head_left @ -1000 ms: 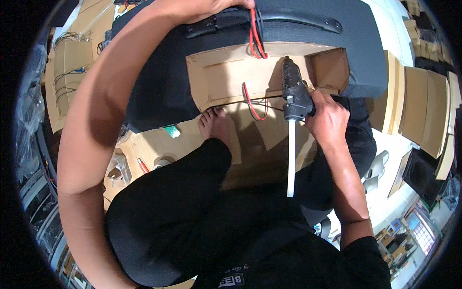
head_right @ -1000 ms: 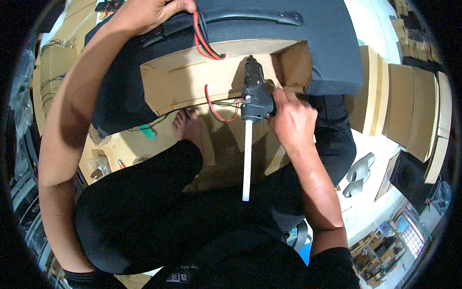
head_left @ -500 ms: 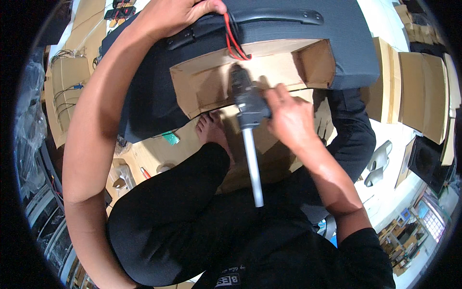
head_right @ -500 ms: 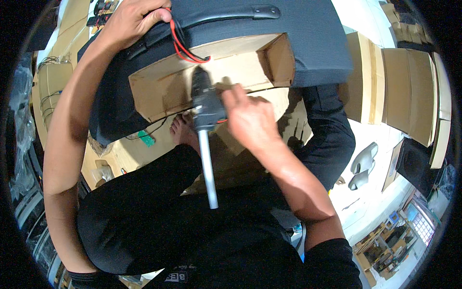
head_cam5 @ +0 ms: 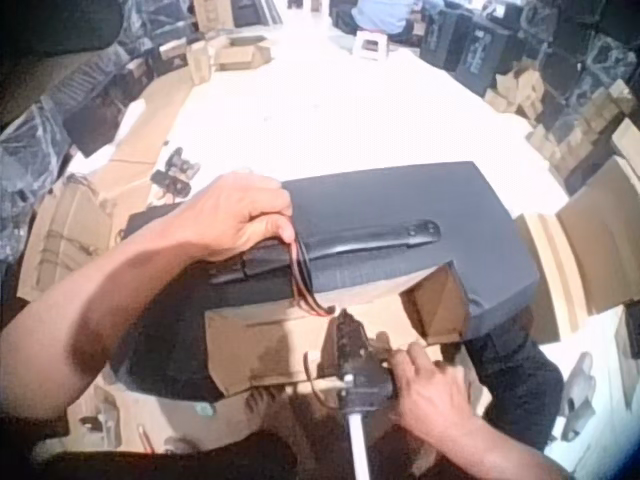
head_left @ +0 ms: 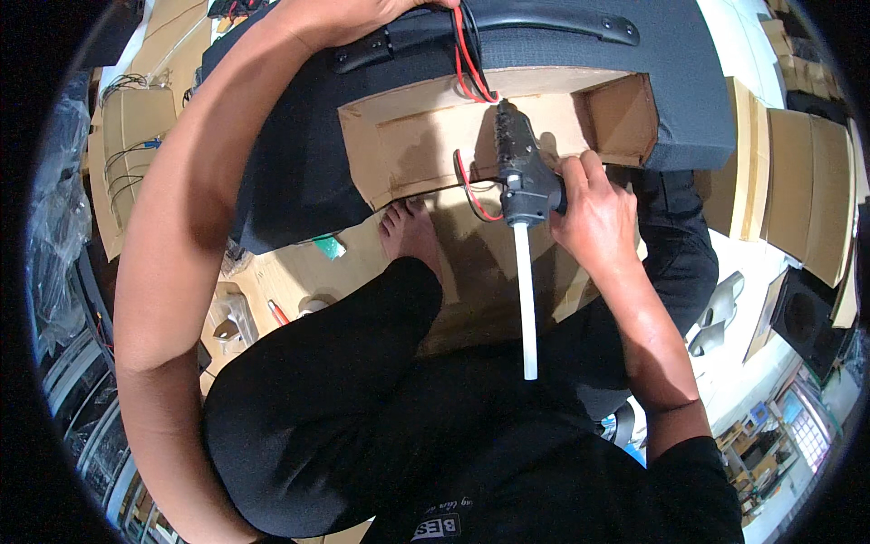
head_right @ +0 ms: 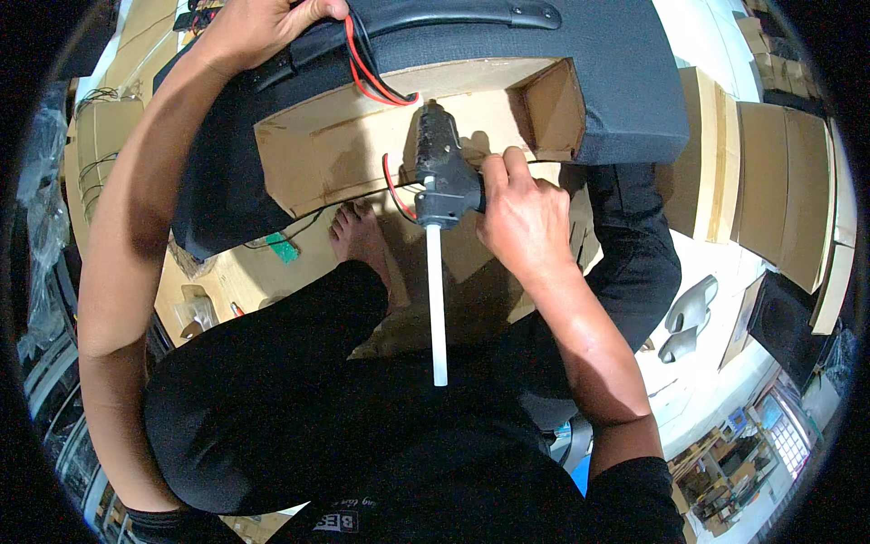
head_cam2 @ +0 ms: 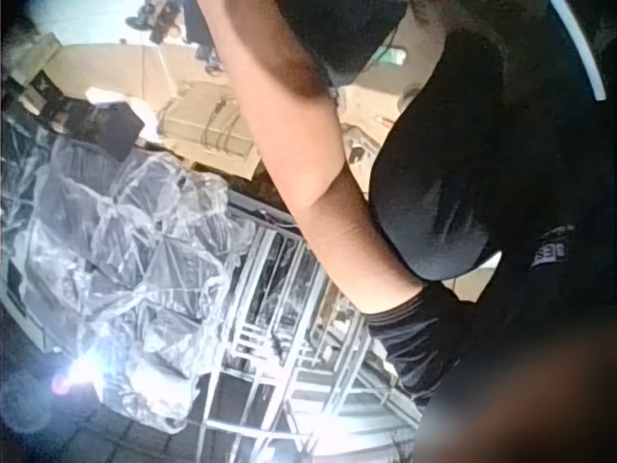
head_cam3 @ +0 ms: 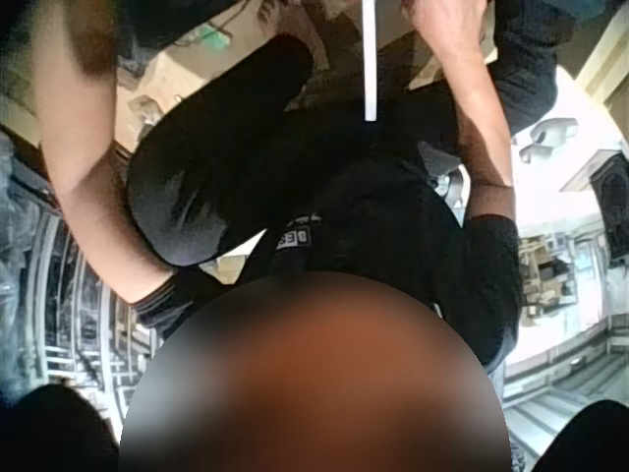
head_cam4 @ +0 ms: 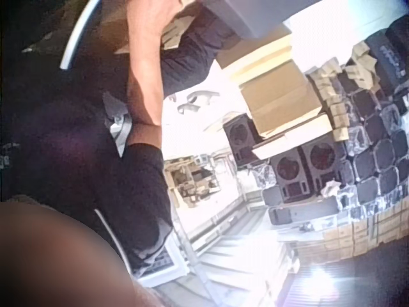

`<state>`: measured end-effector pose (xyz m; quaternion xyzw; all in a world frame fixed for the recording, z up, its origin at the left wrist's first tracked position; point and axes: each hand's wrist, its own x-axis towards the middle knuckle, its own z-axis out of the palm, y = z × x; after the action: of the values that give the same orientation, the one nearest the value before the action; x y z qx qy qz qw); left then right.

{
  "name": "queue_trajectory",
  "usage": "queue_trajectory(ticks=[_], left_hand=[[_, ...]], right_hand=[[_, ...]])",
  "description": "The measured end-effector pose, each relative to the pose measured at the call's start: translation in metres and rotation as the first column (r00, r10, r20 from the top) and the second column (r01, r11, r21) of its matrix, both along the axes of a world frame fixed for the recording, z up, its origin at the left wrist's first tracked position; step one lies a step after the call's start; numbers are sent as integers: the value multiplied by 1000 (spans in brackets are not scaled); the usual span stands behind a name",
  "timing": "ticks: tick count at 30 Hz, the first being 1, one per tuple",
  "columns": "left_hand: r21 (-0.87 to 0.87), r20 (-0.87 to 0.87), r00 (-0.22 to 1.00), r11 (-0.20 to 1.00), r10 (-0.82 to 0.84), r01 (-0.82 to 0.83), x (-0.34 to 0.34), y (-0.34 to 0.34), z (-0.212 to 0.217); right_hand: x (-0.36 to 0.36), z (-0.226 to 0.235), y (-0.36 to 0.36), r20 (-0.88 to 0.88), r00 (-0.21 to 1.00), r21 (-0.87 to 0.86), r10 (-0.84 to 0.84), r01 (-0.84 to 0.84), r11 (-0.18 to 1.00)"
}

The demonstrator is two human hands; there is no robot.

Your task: The person uses a hot glue gun to apply glue to the edges of a black speaker enclosure. They are working on the interior seams and corners of the box, which contains visible wiring.

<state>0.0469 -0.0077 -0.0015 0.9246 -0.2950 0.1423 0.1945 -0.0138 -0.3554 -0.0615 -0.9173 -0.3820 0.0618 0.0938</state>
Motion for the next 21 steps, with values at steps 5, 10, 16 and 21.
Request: queue_trajectory(ticks=[5,10,16,21], left_hand=[[-21,-6,1000,1000,0,0,5,-5,-2],[-22,-5,1000,1000,-13,13,3,-4,-1],[6,-13,1000,1000,-11,12,5,-5,4],[110,32,999,994,17,-21,5,6,-2]], right_hand=[[-11,-8,30,-5,989,27,148,-148,989],[0,2,-5,-41,996,-95,-83,79,992],[-11,1,3,-104,986,-66,-131,124,990],[-8,-5,-9,-103,930,-86,-353,345,935]])
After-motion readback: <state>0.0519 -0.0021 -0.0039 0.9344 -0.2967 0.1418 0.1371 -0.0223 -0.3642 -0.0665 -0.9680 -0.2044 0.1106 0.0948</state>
